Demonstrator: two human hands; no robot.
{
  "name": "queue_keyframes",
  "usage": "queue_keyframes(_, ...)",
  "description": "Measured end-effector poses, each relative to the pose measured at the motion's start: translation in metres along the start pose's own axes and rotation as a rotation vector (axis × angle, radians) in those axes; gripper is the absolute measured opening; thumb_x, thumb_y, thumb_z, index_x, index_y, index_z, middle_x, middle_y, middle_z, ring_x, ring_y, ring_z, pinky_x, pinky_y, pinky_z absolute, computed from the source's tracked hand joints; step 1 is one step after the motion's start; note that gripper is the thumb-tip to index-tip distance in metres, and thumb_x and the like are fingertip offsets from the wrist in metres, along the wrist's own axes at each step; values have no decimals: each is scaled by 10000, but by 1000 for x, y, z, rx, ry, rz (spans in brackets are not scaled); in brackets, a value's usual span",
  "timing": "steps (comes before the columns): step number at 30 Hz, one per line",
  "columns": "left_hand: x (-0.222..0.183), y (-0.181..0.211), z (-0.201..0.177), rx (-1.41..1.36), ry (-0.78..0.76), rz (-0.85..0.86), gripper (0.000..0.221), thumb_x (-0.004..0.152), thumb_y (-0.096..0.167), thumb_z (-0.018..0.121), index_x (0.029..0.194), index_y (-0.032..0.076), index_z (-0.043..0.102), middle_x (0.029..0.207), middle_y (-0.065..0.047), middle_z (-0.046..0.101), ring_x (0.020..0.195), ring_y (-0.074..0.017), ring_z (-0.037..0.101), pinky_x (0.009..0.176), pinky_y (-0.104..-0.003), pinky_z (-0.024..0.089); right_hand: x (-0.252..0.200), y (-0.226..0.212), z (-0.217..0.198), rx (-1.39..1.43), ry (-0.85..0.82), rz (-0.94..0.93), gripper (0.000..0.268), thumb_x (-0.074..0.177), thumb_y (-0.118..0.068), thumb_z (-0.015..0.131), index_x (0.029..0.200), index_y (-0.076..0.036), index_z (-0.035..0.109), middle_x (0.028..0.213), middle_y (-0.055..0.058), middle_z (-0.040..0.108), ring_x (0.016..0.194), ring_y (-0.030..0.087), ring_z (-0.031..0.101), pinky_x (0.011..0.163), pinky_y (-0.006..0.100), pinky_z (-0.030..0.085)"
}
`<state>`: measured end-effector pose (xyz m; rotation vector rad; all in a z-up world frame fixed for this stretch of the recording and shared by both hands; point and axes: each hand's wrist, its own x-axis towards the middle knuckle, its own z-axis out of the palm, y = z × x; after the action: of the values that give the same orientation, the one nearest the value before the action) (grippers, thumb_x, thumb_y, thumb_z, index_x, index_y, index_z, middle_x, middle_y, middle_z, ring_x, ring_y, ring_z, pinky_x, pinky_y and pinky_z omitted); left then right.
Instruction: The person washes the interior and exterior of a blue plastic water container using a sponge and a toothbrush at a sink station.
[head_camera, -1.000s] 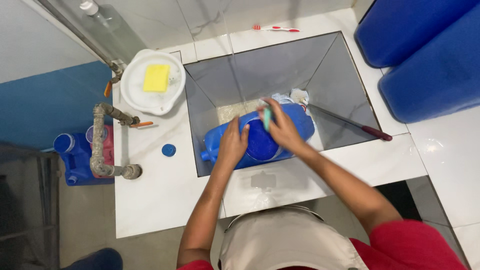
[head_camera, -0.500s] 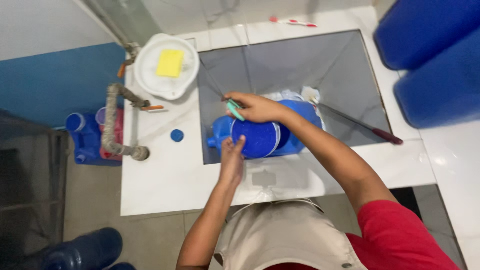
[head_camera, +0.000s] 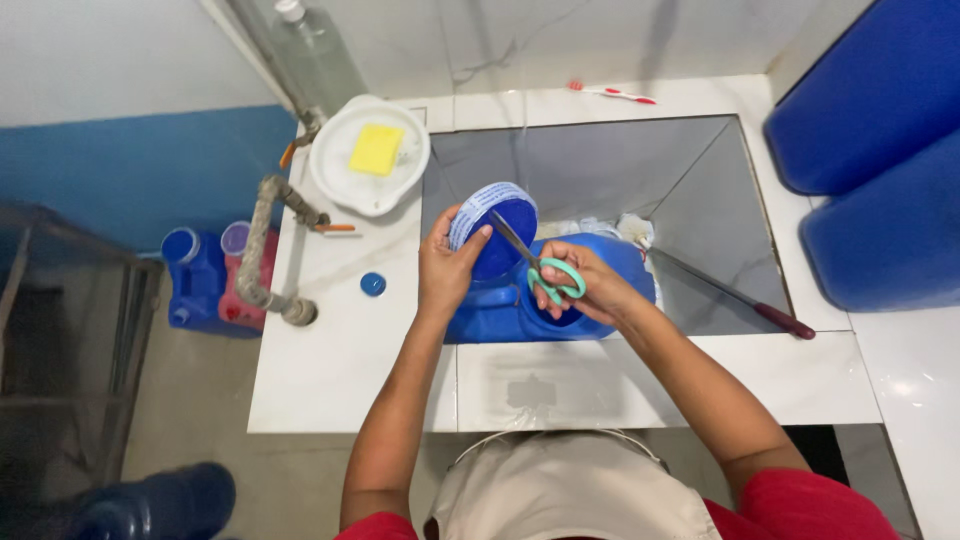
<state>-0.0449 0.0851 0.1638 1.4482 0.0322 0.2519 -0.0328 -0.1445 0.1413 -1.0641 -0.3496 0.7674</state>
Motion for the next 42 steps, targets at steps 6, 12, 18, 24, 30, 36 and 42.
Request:
queue_keyframes(6,9,-14,23,-79,-77,-16,319,926,41,730,1231,-22,664,1034,-54,743,896,-79,684,785,-231,575,0,7,-11,137,-4,-106,283,975,-256,725,945,-66,517,752,133,677,555,145,626,483,238,476)
queue_keyframes(12,2,-16,42,280,-135,172,322,901,88,793,1194,-1,693,978,-84,738,876,-105,665,762,-279,553,-2,-14,-3,-263,321,-317,343,935,-112,763,1182,-60,531,832,88,647,695,126,615,589,247,485)
queue_keyframes(18,23,-5,49,457,-151,64,336,865,134,778,1180,41,707,891,-96,758,772,-132,695,691,-298,545,10,-63,-3,-1340,424,-791,581,834,-6,726,1370,-24,503,1095,157,653,1015,359,641,892,425,495)
queue_keyframes(24,39,1,52,384,-262,178,332,874,170,779,1168,46,691,954,-111,771,876,-172,723,757,-332,573,24,-79,-16,-1496,288,-805,486,828,-14,778,1272,-51,581,979,120,658,944,330,637,982,461,464)
queue_keyframes(30,53,-8,60,677,-180,212,310,872,141,777,1160,58,700,940,-157,752,858,-281,728,721,-384,553,63,-55,-64,-1370,526,-893,485,794,-6,763,1239,-32,570,1012,174,672,956,377,640,905,459,498)
queue_keyframes(36,59,-45,45,403,-256,241,234,885,92,781,1082,29,670,934,-85,672,841,-200,631,741,-350,509,129,-23,-208,-886,991,-618,411,903,-10,677,1238,-92,453,896,127,734,793,294,737,697,390,551)
queue_keyframes(42,61,-82,15,160,-100,218,350,874,-19,756,1165,17,564,1088,-74,643,1049,-144,601,948,-321,491,137,41,-343,-1056,1368,-257,417,885,-180,761,1187,-123,479,911,192,724,872,446,695,751,542,522)
